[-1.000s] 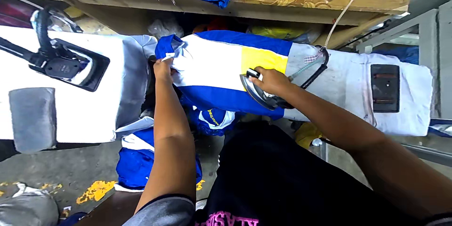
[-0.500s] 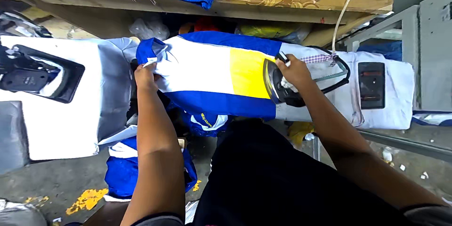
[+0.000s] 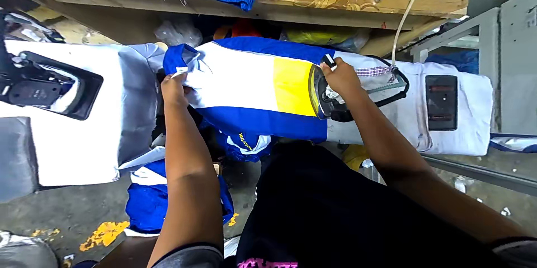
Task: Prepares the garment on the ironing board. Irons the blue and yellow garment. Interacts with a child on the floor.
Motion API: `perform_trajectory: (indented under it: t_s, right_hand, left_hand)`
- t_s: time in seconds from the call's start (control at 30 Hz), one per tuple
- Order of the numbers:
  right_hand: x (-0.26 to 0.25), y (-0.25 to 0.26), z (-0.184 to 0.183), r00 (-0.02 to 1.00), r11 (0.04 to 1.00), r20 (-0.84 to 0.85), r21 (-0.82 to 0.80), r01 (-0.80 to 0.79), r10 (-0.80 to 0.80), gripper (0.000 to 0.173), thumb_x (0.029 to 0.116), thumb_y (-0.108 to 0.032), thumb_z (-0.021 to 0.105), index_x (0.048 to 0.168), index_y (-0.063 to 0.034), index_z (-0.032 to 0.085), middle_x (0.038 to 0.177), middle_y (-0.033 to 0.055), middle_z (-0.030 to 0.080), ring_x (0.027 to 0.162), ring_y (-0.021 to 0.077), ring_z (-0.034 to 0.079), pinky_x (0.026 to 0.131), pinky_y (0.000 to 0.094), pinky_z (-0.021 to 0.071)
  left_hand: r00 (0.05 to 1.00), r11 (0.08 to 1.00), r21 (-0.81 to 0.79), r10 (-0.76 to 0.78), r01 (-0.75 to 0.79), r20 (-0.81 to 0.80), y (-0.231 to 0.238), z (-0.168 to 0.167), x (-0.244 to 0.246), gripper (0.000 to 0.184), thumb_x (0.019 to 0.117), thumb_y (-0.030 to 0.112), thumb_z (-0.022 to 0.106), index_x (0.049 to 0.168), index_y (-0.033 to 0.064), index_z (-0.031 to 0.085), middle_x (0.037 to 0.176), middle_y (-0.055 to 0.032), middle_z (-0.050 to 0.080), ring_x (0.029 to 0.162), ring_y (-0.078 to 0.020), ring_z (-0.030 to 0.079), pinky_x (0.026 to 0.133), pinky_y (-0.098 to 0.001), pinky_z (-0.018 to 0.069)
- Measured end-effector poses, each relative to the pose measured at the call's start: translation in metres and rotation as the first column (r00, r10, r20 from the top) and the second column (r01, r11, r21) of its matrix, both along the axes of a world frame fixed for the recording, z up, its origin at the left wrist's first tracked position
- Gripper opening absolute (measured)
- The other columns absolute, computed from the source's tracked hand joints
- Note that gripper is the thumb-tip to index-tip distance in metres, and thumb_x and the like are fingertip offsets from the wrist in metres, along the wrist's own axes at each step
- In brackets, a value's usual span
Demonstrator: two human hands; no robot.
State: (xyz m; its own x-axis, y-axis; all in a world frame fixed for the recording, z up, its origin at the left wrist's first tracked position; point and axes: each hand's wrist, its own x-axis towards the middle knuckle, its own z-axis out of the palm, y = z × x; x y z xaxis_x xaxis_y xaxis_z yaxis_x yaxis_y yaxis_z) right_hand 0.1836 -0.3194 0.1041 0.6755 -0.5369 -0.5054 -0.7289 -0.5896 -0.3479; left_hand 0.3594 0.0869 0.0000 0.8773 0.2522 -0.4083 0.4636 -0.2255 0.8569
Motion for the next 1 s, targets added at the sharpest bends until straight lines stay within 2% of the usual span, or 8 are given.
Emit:
perform_trajectory:
  t_s: [0.1,0.3,0.43,0.53,0.67,0.83,0.93,1.0]
  right_hand:
    - [0.005,0.005,0.002,0.999,0.999,-0.01,0.002,-0.044,0.044,0.057,0.1083,-0.05,0.046,0.144,-0.0062,0.052,0.121,0.0264,0.068,0.116,0.0447,0.066,0.093,0.0643,0.051]
    - [-0.047,0.002,0.005,0.941,0.947,-0.105,0.008,-0.323,0.322,0.056,0.1083,-0.05,0.047,0.143,-0.0063,0.052,0.112,0.0281,0.069,0.107,0.0479,0.068,0.087,0.066,0.0528]
    - [-0.079,-0.003,0.006,0.879,0.89,-0.146,0.034,-0.454,0.454,0.056,0.108,-0.049,0.048,0.145,-0.0072,0.052,0.112,0.0272,0.07,0.107,0.0475,0.069,0.087,0.0651,0.0534]
    - [-0.093,-0.015,0.006,0.858,0.87,-0.145,0.068,-0.488,0.493,0.055,0.1081,-0.048,0.049,0.145,-0.0072,0.051,0.111,0.0271,0.07,0.107,0.0472,0.069,0.088,0.0647,0.0532]
    - [-0.111,-0.035,0.004,0.834,0.847,-0.147,0.094,-0.524,0.532,0.056,0.1075,-0.05,0.049,0.147,-0.0097,0.051,0.11,0.0264,0.071,0.105,0.0471,0.069,0.087,0.065,0.0532]
    - [-0.136,-0.077,-0.001,0.827,0.835,-0.121,0.133,-0.534,0.549,0.056,0.1069,-0.05,0.051,0.147,-0.0111,0.052,0.107,0.026,0.072,0.102,0.0472,0.07,0.086,0.0656,0.0531]
    - [-0.143,-0.114,-0.003,0.842,0.847,-0.122,0.167,-0.505,0.526,0.055,0.1067,-0.051,0.05,0.147,-0.0137,0.053,0.108,0.0268,0.071,0.103,0.0483,0.069,0.087,0.0678,0.0514]
    - [-0.148,-0.141,0.002,0.865,0.865,-0.106,0.179,-0.469,0.491,0.056,0.1069,-0.052,0.049,0.146,-0.0131,0.054,0.112,0.0274,0.07,0.107,0.0486,0.067,0.09,0.069,0.0496]
  left_hand:
    - [1.0,0.999,0.03,0.014,-0.014,-0.003,0.0,-0.001,0.001,0.038,0.0966,0.022,0.064,0.129,0.0034,0.058,0.115,-0.0102,0.064,0.092,-0.0135,0.061,0.082,-0.0346,0.0527]
    - [1.0,0.999,0.038,0.013,-0.013,-0.015,-0.002,-0.003,0.0,0.042,0.0971,0.022,0.064,0.133,0.0026,0.056,0.123,-0.0131,0.063,0.102,-0.0165,0.063,0.089,-0.0377,0.0538]
    - [0.992,0.996,-0.011,-0.084,0.085,0.092,-0.002,0.006,-0.016,0.054,0.0998,0.021,0.062,0.147,0.0019,0.042,0.135,-0.0158,0.057,0.109,-0.0188,0.063,0.092,-0.0372,0.055]
    - [0.974,0.988,0.052,-0.153,0.146,0.164,0.007,0.015,-0.046,0.078,0.0967,0.023,0.066,0.159,0.0033,0.022,0.151,-0.0205,0.043,0.127,-0.0239,0.054,0.101,-0.0389,0.0501]
    - [0.98,0.996,0.054,0.054,-0.066,0.191,0.016,0.015,-0.134,0.072,0.1011,0.026,0.062,0.158,0.0023,0.023,0.15,-0.0203,0.044,0.125,-0.023,0.055,0.1,-0.0386,0.0502]
    - [0.973,0.982,0.08,0.18,-0.171,-0.141,0.01,-0.039,-0.269,0.04,0.1095,0.022,0.042,0.137,-0.0063,0.045,0.104,-0.0106,0.057,0.081,-0.0128,0.057,0.075,-0.0323,0.0526]
    - [0.906,0.989,0.145,0.074,-0.014,-0.416,-0.013,-0.07,-0.349,0.038,0.1101,0.023,0.043,0.132,-0.0067,0.052,0.098,-0.0132,0.058,0.077,-0.0165,0.054,0.071,-0.0359,0.0497]
    - [0.802,0.977,0.146,-0.037,0.154,-0.596,-0.028,-0.082,-0.391,0.041,0.1103,0.023,0.046,0.135,-0.0084,0.053,0.115,-0.0249,0.062,0.092,-0.0279,0.059,0.084,-0.0451,0.0516]
